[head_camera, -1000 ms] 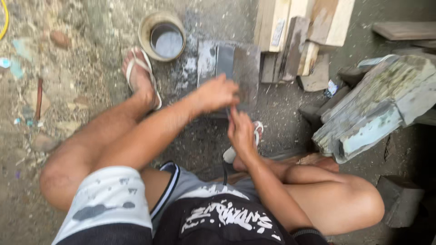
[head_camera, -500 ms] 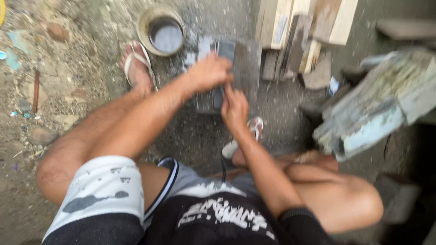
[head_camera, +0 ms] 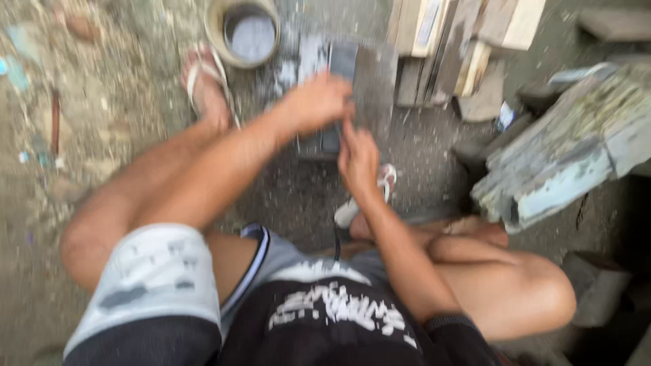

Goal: The person sits on the ground and sharpens a small metal blade by rubbing it against a wet stone and a wooden block. The person repeatedly dips the blade into a container of water and inspects the edge between sharpening passes.

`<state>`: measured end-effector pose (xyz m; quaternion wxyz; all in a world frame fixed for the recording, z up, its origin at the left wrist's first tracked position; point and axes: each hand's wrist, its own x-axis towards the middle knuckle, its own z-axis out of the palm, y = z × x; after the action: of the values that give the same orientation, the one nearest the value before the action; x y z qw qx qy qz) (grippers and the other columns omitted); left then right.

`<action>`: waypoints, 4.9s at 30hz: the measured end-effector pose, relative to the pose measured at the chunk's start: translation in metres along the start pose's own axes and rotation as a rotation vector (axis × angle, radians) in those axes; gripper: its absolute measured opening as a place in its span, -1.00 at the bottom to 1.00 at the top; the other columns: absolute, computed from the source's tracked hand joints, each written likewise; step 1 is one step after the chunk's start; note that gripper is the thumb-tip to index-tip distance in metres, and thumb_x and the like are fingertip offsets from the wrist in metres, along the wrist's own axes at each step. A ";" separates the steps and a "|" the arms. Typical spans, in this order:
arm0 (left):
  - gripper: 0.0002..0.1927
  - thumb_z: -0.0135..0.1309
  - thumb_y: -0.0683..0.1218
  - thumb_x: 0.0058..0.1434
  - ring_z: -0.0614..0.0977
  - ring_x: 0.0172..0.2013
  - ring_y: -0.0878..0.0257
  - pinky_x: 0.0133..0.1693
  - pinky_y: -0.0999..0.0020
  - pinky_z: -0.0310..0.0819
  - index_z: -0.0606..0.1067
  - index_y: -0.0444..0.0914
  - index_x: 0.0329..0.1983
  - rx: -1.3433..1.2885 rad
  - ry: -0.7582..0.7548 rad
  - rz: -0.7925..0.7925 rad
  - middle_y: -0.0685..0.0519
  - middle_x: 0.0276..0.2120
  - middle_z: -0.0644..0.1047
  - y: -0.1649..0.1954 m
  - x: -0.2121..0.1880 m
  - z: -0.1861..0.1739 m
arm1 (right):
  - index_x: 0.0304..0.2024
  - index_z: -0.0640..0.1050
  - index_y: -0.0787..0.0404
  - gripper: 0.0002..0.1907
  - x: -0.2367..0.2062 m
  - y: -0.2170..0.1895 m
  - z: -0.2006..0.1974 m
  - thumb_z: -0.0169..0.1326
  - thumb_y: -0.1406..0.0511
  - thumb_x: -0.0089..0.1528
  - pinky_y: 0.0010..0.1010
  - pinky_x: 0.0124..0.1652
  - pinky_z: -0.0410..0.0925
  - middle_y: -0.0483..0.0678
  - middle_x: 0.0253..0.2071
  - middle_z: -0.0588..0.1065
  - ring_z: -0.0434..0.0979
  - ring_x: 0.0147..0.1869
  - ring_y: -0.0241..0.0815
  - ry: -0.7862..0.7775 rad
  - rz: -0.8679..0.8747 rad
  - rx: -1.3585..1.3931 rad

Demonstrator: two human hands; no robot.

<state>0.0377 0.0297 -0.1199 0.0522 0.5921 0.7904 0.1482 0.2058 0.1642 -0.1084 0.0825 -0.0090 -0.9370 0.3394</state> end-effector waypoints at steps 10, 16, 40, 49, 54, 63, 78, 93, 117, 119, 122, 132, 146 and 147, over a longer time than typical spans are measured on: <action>-0.84 0.11 -0.03 0.16 0.57 0.01 0.11 0.05 -0.01 0.37 0.63 0.02 -0.21 0.018 0.009 -0.045 0.03 -0.17 0.53 0.000 0.000 0.000 | 0.31 0.47 0.26 -0.45 0.002 0.007 0.007 0.12 0.55 0.25 -0.08 -0.22 0.32 0.16 -0.35 0.42 0.45 -0.25 0.14 0.029 -0.015 -0.013; -0.77 0.10 -0.09 0.05 0.57 -0.01 0.09 0.06 0.00 0.36 0.64 0.05 -0.23 0.035 0.015 0.040 0.03 -0.15 0.54 0.005 0.007 0.003 | 0.35 0.41 0.25 -0.35 0.000 0.010 0.007 0.09 0.57 0.19 -0.10 -0.27 0.33 0.12 -0.38 0.41 0.43 -0.29 0.08 0.044 -0.003 0.004; -0.58 0.15 -0.27 0.12 0.61 0.02 -0.01 0.04 0.11 0.49 0.55 -0.24 0.10 -0.699 0.137 -0.222 -0.09 -0.04 0.59 0.004 0.006 -0.150 | 0.34 0.32 0.41 -0.54 0.010 -0.027 -0.070 -0.15 0.32 0.41 -0.50 -0.44 0.09 -0.21 -0.55 0.18 0.10 -0.50 -0.36 -0.110 1.028 2.266; -0.81 0.29 -0.17 0.16 0.64 -0.38 0.24 -0.31 0.32 0.51 0.57 -0.28 -0.18 -0.880 0.154 -0.516 0.00 -0.41 0.60 0.079 -0.063 -0.152 | 0.26 0.38 0.47 -0.58 0.000 -0.087 -0.098 -0.23 0.31 0.46 -0.51 -0.37 0.12 -0.18 -0.49 0.24 0.17 -0.43 -0.35 -0.365 0.962 2.233; -0.86 0.31 -0.16 0.22 0.56 -0.39 0.42 -0.32 0.43 0.49 0.59 -0.29 -0.24 -1.242 0.506 -0.747 0.12 -0.44 0.59 0.105 -0.092 -0.148 | -0.03 0.44 0.23 -0.68 0.014 -0.117 -0.098 -0.11 0.12 0.41 -0.36 -0.21 0.32 -0.08 -0.26 0.43 0.41 -0.22 -0.22 -0.263 0.731 1.888; -0.57 0.31 -0.19 0.27 0.57 -0.12 0.19 -0.05 0.34 0.51 0.46 -0.35 0.16 -0.545 0.869 -0.849 -0.06 -0.03 0.55 0.056 -0.149 -0.262 | -0.09 0.44 0.28 -0.85 0.198 -0.110 0.031 0.08 0.32 0.37 -0.27 -0.28 0.54 -0.06 -0.27 0.50 0.58 -0.29 -0.20 -0.268 0.522 1.022; -0.52 0.30 -0.17 0.11 0.66 0.05 0.01 0.08 0.24 0.53 0.48 -0.38 0.09 -0.499 0.693 -1.117 -0.17 0.03 0.55 0.023 -0.157 -0.303 | -0.14 0.58 0.37 -0.76 0.315 -0.078 0.242 0.05 0.39 0.17 -0.11 -0.12 0.51 0.30 -0.12 0.59 0.66 -0.07 0.20 -0.665 0.055 -0.439; -0.92 0.16 -0.21 0.28 0.61 -0.21 -0.08 -0.12 0.08 0.45 0.49 -0.32 -0.25 -0.330 0.701 -1.039 -0.11 -0.25 0.56 0.033 -0.129 -0.298 | -0.15 0.61 0.26 -0.86 0.307 -0.093 0.084 0.22 0.40 0.23 -0.29 -0.14 0.49 -0.05 -0.22 0.61 0.58 -0.14 -0.27 -0.929 0.159 0.650; -0.89 0.25 -0.16 0.15 0.57 -0.53 0.30 -0.43 0.33 0.45 0.58 -0.29 -0.31 -0.790 0.440 -0.648 0.03 -0.54 0.54 0.134 0.033 -0.258 | -0.06 0.53 0.31 -0.78 0.130 -0.044 -0.247 0.23 0.39 0.27 -0.33 -0.08 0.51 0.00 -0.18 0.59 0.65 -0.13 -0.18 -0.454 0.381 1.138; -0.89 0.25 -0.16 0.13 0.57 -0.54 0.27 -0.44 0.32 0.45 0.59 -0.28 -0.32 -0.771 0.431 -0.669 0.03 -0.54 0.55 0.132 0.034 -0.258 | -0.05 0.54 0.32 -0.78 0.132 -0.043 -0.247 0.22 0.40 0.27 -0.31 -0.08 0.53 0.01 -0.19 0.59 0.66 -0.13 -0.16 -0.444 0.383 1.142; -0.90 0.24 -0.18 0.15 0.61 -0.48 0.20 -0.39 0.29 0.47 0.55 -0.29 -0.32 -0.750 0.489 -0.618 -0.01 -0.50 0.55 0.127 0.034 -0.258 | -0.06 0.53 0.33 -0.81 0.135 -0.043 -0.244 0.22 0.42 0.30 -0.28 -0.05 0.54 0.03 -0.17 0.59 0.66 -0.11 -0.14 -0.440 0.349 1.187; -0.82 0.28 -0.22 0.21 0.62 -0.28 0.02 -0.23 0.14 0.47 0.49 -0.30 -0.23 -0.346 0.626 -0.387 -0.06 -0.32 0.55 0.127 0.052 -0.251 | -0.05 0.52 0.33 -0.80 0.143 -0.047 -0.261 0.19 0.40 0.30 -0.32 -0.02 0.55 0.07 0.02 0.60 0.65 0.03 -0.16 -0.385 0.243 0.991; -0.88 0.21 -0.25 0.35 0.62 -0.26 0.26 -0.21 0.41 0.50 0.53 -0.40 -0.10 -0.608 0.467 -0.486 -0.05 -0.25 0.59 0.158 0.074 -0.237 | -0.01 0.46 0.25 -0.84 0.005 0.091 -0.424 0.09 0.40 0.36 -0.39 -0.29 0.56 0.00 -0.29 0.54 0.64 -0.32 -0.21 0.140 0.602 0.576; -0.87 0.22 -0.26 0.37 0.62 -0.26 0.25 -0.19 0.39 0.50 0.53 -0.41 -0.09 -0.580 0.455 -0.462 -0.07 -0.24 0.59 0.158 0.073 -0.235 | -0.01 0.45 0.26 -0.84 -0.010 0.105 -0.423 0.08 0.41 0.36 -0.39 -0.29 0.56 -0.01 -0.29 0.54 0.64 -0.32 -0.21 0.154 0.661 0.540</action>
<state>0.1015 0.0990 0.1572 0.0727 0.3128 0.8191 0.4754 0.2795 0.5131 0.1428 0.0384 -0.3121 -0.7524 0.5788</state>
